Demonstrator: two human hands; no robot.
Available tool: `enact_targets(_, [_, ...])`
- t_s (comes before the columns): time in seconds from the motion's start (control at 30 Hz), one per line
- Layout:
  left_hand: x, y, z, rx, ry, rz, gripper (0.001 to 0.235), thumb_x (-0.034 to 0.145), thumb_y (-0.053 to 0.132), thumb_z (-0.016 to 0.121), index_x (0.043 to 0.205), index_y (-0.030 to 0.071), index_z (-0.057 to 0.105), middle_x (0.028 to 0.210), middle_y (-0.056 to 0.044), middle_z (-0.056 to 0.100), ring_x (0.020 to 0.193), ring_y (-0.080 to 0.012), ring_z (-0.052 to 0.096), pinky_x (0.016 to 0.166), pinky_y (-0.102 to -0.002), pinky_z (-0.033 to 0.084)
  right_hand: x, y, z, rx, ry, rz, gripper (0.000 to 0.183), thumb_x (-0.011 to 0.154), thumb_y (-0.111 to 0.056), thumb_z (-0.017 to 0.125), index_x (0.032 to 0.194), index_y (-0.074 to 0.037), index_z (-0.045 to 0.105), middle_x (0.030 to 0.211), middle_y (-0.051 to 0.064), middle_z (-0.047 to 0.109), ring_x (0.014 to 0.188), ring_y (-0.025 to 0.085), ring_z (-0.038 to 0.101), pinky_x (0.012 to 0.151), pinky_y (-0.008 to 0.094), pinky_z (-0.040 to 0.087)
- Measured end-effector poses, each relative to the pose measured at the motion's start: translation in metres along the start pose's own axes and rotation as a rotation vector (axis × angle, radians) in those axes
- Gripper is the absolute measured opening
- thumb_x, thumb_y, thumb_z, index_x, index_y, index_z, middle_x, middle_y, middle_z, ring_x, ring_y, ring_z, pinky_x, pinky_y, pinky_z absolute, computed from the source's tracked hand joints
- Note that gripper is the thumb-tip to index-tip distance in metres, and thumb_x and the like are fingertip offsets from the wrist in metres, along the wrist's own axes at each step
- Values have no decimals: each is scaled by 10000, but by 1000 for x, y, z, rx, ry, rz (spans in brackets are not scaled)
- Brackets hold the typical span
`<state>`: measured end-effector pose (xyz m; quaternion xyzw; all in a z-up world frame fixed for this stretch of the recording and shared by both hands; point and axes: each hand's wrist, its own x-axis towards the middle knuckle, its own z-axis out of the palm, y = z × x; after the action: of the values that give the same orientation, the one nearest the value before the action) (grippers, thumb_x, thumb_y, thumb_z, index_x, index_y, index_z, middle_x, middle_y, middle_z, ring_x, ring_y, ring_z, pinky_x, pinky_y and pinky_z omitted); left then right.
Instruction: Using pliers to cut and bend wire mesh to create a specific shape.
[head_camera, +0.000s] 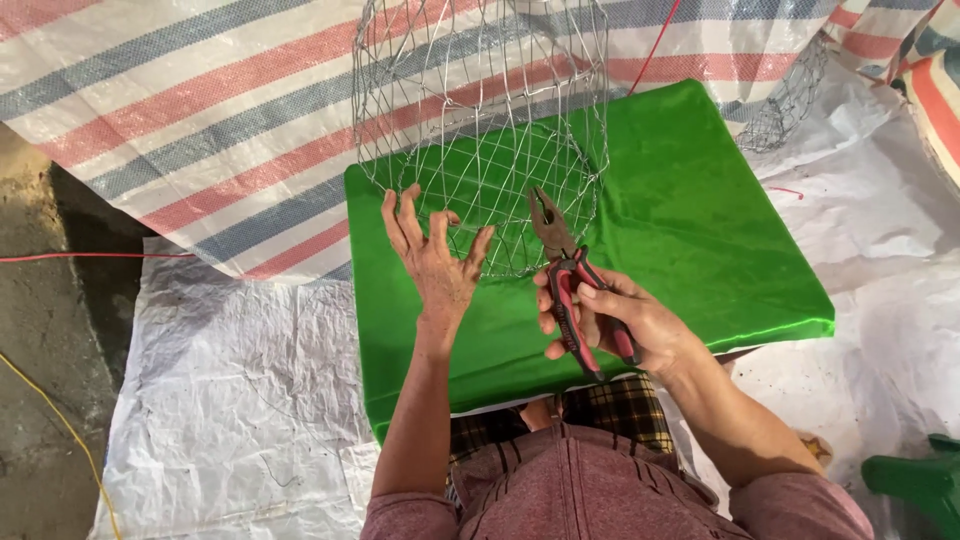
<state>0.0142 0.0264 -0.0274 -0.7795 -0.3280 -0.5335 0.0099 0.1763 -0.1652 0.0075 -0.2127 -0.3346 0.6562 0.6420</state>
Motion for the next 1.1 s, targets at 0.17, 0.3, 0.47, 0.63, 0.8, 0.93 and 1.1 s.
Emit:
enact_targets(0.17, [2, 5, 0, -44, 19, -35, 514, 933, 682, 589, 943, 171, 536, 1503, -171, 390, 1486, -429, 246, 1173, -647, 244, 7, 2, 10, 67, 0, -16, 449, 1001, -178, 562, 1339, 111, 502, 1143, 317, 653, 1002, 418, 707, 730, 669, 619])
enact_targets(0.3, [-1, 3, 0, -43, 7, -38, 455, 899, 612, 689, 938, 187, 532, 1508, -149, 391, 1486, -423, 250, 1162, -649, 267, 12, 6, 12, 123, -55, -18, 479, 1007, -184, 572, 1367, 120, 484, 1182, 323, 628, 1027, 417, 686, 737, 670, 617])
enact_targets(0.47, [-1, 4, 0, -45, 12, -39, 445, 889, 592, 706, 936, 183, 537, 1511, -156, 391, 1488, -418, 245, 1173, -646, 253, 18, 4, 14, 132, -58, -26, 451, 1010, -163, 565, 1355, 118, 492, 1142, 310, 629, 1023, 426, 686, 728, 672, 617])
enact_targets(0.63, [0, 3, -1, -56, 7, -28, 477, 902, 619, 677, 944, 170, 523, 1504, -150, 386, 1490, -428, 231, 1166, -642, 240, 18, -7, -3, 63, -69, -2, 479, 996, -179, 578, 1360, 118, 487, 1178, 321, 610, 1016, 428, 691, 731, 670, 620])
enact_targets(0.8, [-2, -1, -1, -55, -27, -29, 463, 885, 565, 730, 950, 157, 521, 1505, -150, 376, 1482, -444, 231, 1156, -641, 246, 13, -57, 7, -647, 16, 1, 327, 967, -156, 575, 1154, 110, 609, 932, 227, 711, 686, 295, 774, 826, 626, 621])
enact_targets(0.93, [-3, 0, 0, -67, -31, -36, 460, 895, 568, 725, 954, 155, 529, 1505, -169, 370, 1483, -445, 221, 1150, -646, 246, 15, -89, 21, -974, 79, 23, 223, 940, -130, 618, 1004, 77, 673, 761, 168, 669, 760, 334, 795, 749, 559, 627])
enact_targets(1.1, [-5, -2, 3, -38, -24, -27, 437, 903, 567, 713, 957, 172, 534, 1518, -174, 353, 1499, -425, 199, 1172, -634, 224, 16, -104, 36, -1151, 23, 65, 190, 990, -196, 618, 964, -15, 670, 712, 106, 661, 721, 232, 668, 768, 428, 559])
